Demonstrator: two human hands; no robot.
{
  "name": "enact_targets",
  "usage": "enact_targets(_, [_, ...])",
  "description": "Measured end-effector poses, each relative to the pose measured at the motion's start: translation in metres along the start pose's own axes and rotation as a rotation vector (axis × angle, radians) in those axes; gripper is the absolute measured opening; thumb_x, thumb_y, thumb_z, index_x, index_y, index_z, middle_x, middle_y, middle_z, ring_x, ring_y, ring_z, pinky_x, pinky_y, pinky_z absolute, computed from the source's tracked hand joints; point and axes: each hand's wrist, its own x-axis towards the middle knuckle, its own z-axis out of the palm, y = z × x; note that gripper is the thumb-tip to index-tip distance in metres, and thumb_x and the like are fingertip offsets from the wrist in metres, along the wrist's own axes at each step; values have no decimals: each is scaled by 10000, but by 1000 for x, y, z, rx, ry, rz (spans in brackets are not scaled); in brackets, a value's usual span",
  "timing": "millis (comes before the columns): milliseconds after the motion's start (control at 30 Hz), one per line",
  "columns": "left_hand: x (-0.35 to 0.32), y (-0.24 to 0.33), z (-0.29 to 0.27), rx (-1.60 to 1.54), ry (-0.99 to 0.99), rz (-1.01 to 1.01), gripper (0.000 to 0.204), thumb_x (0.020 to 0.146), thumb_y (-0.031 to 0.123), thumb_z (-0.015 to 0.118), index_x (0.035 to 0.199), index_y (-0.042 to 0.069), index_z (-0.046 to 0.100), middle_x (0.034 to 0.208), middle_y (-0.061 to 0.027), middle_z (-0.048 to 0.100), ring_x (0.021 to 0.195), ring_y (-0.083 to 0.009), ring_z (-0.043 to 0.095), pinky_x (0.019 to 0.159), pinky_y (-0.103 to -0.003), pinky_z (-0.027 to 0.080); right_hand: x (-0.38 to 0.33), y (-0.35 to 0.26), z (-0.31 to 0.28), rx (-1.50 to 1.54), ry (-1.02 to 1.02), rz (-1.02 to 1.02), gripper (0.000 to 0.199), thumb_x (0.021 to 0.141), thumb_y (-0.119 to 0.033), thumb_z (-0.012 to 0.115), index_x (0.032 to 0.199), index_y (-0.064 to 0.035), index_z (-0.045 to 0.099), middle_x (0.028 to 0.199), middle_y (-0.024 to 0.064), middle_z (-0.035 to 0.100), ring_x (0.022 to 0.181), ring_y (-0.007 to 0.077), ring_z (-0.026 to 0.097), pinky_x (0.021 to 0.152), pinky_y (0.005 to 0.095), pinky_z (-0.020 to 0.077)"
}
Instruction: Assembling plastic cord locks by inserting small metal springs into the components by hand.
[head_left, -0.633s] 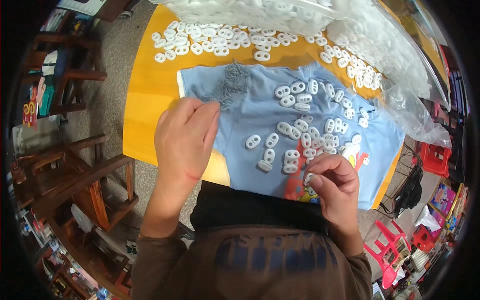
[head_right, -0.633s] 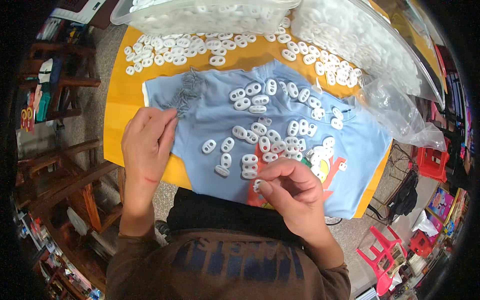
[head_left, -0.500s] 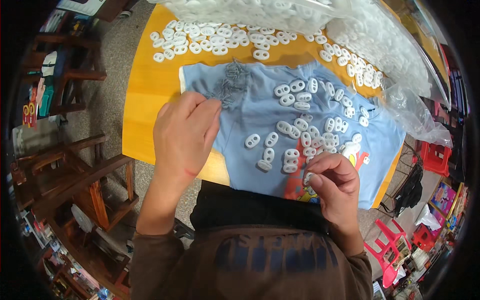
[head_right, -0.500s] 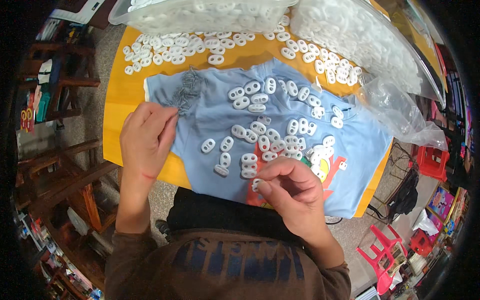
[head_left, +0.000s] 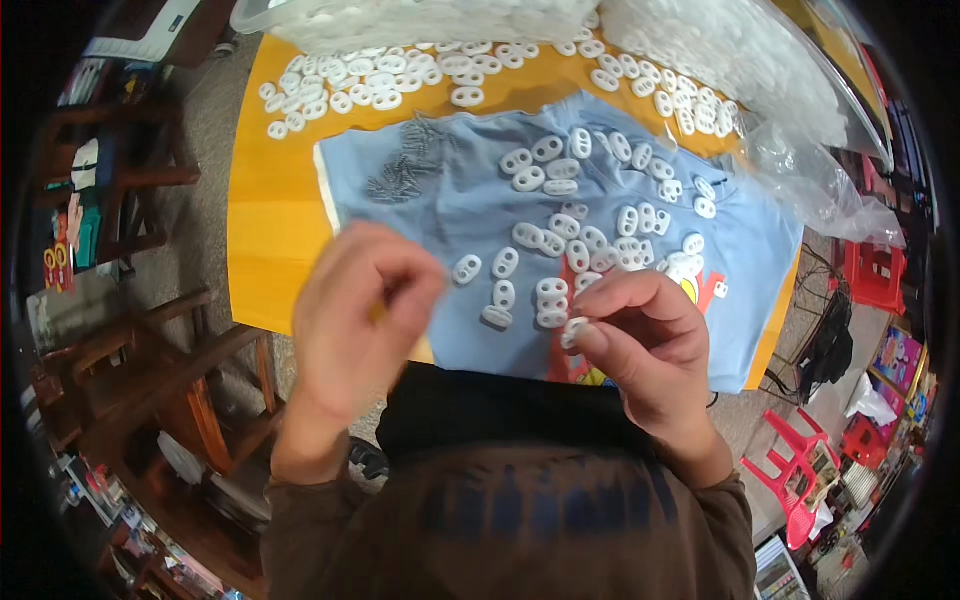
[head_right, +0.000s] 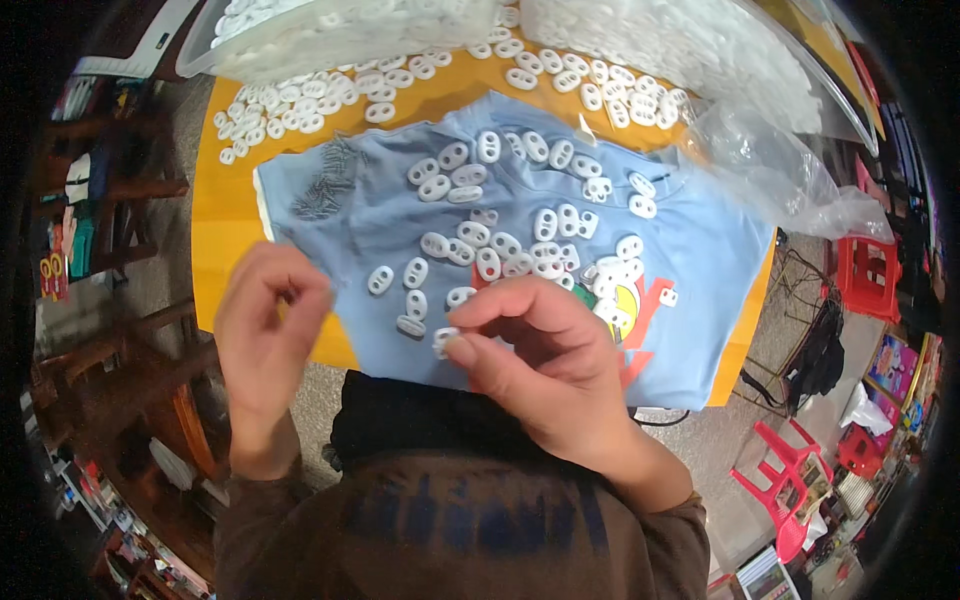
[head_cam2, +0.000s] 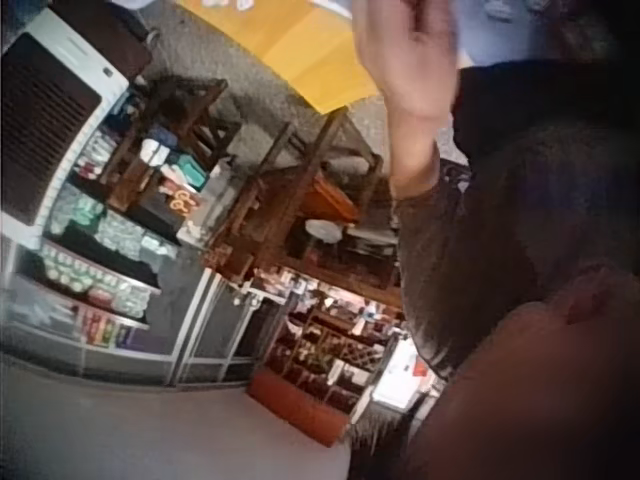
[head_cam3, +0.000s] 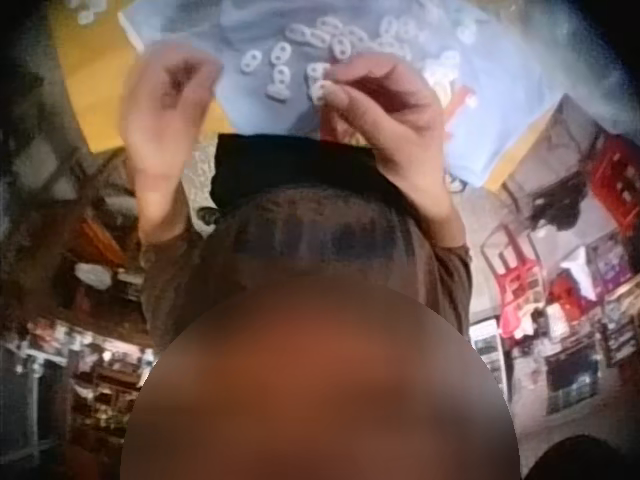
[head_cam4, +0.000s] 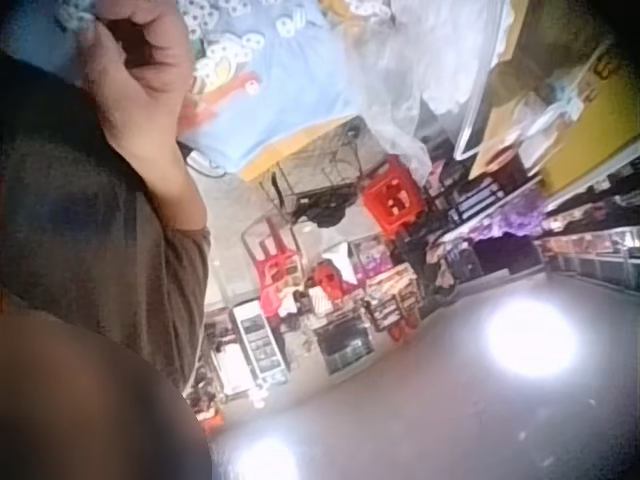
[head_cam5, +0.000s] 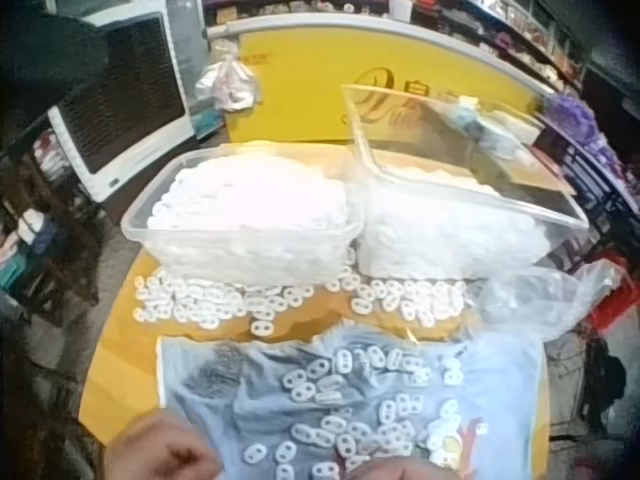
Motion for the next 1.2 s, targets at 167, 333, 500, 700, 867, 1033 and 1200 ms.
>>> enact_targets(167, [-2, 20, 17, -236, -182, 76, 113, 702, 6, 639, 792, 48, 584, 729, -58, 544, 647, -196, 521, 565, -266, 418, -2, 0, 0, -1, -66, -72, 181, 800, 51, 588, 968, -8, 559, 908, 20, 538, 846, 78, 498, 743, 201, 389])
enact_targets(333, [-1, 26, 25, -308, -262, 81, 120, 694, -3, 644, 784, 49, 584, 707, -53, 544, 631, -187, 517, 550, -260, 408, -5, 0, -3, -48, -91, -116, 161, 795, 47, 590, 945, -8, 566, 888, 18, 544, 834, 75, 508, 730, 201, 393])
enact_targets(500, [-2, 27, 29, -336, -277, 46, 126, 671, -24, 636, 757, 51, 584, 698, -48, 538, 612, -172, 512, 534, -256, 402, -6, 1, -6, -197, -87, -206, 153, 777, 65, 589, 917, 11, 557, 879, 86, 563, 769, 137, 553, 686, 239, 442])
enact_targets(700, [-1, 30, 31, -288, -284, 73, 145, 653, -34, 638, 753, 53, 580, 692, -47, 535, 597, -166, 510, 526, -255, 401, -6, 5, -9, -221, -87, -255, 147, 771, 50, 596, 905, -4, 569, 844, 52, 559, 751, 108, 535, 662, 227, 418])
enact_targets(867, [-1, 33, 32, -254, -277, 81, 158, 640, -36, 642, 749, 60, 580, 689, -48, 532, 563, -162, 502, 493, -250, 394, -5, 7, -10, -218, -70, -308, 140, 755, 38, 607, 880, -19, 577, 786, 20, 556, 708, 83, 523, 607, 211, 398])
enact_targets(1033, [-2, 36, 32, -124, -254, 110, 173, 624, -45, 641, 739, 66, 575, 683, -48, 527, 542, -162, 504, 458, -251, 386, -4, 1, -14, -515, -146, -480, 178, 731, 87, 564, 887, 1, 574, 823, 95, 583, 712, 187, 563, 649, 280, 432])
enact_targets(1200, [1, 36, 33, -85, -249, 187, 192, 603, -54, 640, 733, 67, 568, 669, -54, 519, 549, -186, 514, 457, -264, 389, -2, -2, -11, -645, -122, -631, 201, 697, 107, 566, 863, -5, 590, 780, 98, 587, 702, 215, 572, 626, 291, 438])
